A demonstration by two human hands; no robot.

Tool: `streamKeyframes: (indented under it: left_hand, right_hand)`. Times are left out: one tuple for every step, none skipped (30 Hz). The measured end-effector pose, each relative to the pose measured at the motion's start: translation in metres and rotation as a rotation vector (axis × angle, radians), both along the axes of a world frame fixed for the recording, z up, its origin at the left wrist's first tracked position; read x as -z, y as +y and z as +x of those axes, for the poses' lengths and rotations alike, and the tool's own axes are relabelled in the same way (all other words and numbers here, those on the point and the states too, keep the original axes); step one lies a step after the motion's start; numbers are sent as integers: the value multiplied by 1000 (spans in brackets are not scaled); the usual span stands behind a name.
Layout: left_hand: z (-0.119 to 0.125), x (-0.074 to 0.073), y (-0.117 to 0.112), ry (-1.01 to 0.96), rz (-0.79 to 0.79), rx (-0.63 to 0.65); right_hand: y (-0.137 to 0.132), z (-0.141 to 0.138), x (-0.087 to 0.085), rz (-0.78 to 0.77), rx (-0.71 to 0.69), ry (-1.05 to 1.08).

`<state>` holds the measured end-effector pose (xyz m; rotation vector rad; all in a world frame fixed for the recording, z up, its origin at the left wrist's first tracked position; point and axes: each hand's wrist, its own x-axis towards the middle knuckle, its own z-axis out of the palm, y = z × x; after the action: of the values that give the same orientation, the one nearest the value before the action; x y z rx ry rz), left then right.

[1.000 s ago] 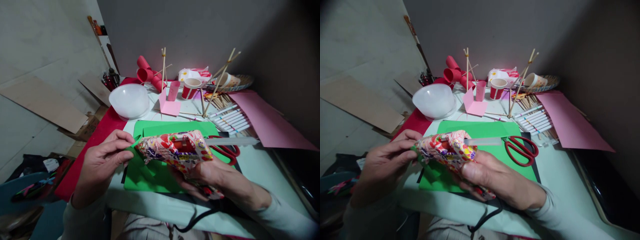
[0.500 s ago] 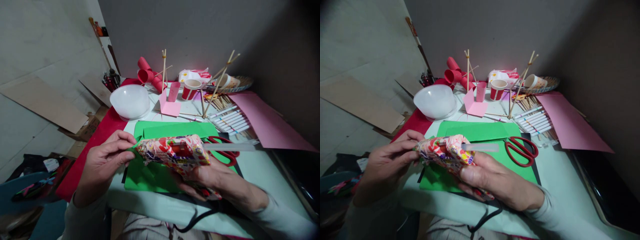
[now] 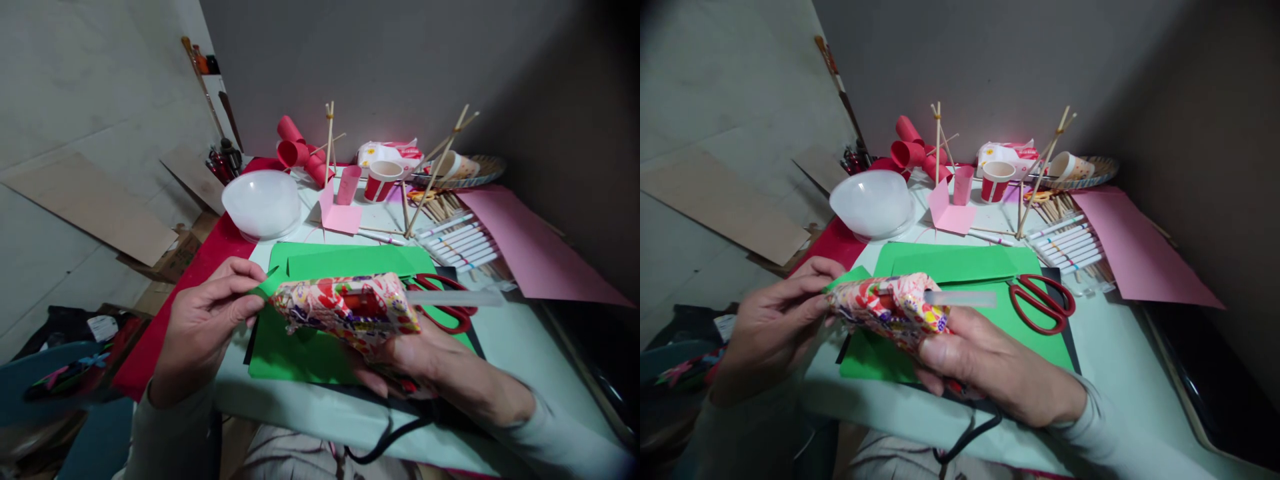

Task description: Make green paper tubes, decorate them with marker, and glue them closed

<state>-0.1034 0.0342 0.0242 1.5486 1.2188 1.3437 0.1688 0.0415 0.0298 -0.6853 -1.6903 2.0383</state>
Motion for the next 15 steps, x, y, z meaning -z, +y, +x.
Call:
streamKeyframes:
  left_hand:
    - [0, 0, 0, -15, -4, -2]
    - [0, 1, 0, -27, -11, -3]
    - [1, 1, 0, -39, -17, -4]
    - [0, 2, 0, -45, -21, -6]
    - [0, 2, 0, -51, -26, -5]
    - [0, 3, 0, -65, -32, -6]
    - [0, 3, 0, -81, -44, -6]
    - [0, 3, 0, -99, -58, -10]
    - [0, 3, 0, -126, -73, -17]
    - [1, 3, 0, -156, -90, -26]
    - [1, 3, 0, -192, -108, -38]
    - [2, 3, 1, -230, -124, -54]
    - [3, 4, 1, -271, -138, -72]
    - [3, 4, 1, -310, -147, -91]
    - [4, 4, 1, -341, -152, -112]
  right_hand:
    - [1, 1, 0, 17, -12, -6]
    - [2, 2, 0, 30, -18, -4]
    - [3, 2, -1, 40, -20, -1]
    - [3, 2, -1, 47, -24, 4]
    - [4, 2, -1, 53, -29, 2]
    - [4, 2, -2, 59, -32, -1]
    - [4, 2, -3, 61, -38, -5]
    - [3, 2, -3, 56, -37, -12]
    - [3, 1, -4, 47, -33, -14]
    - [2, 1, -4, 41, -25, -11]
    - [1, 0, -3, 29, -10, 0]
    - [0, -1, -2, -10, 13, 25]
    - [-2, -2, -1, -69, 40, 59]
    - [-3, -4, 0, -143, 69, 96]
    - [-4, -6, 2, -234, 107, 137]
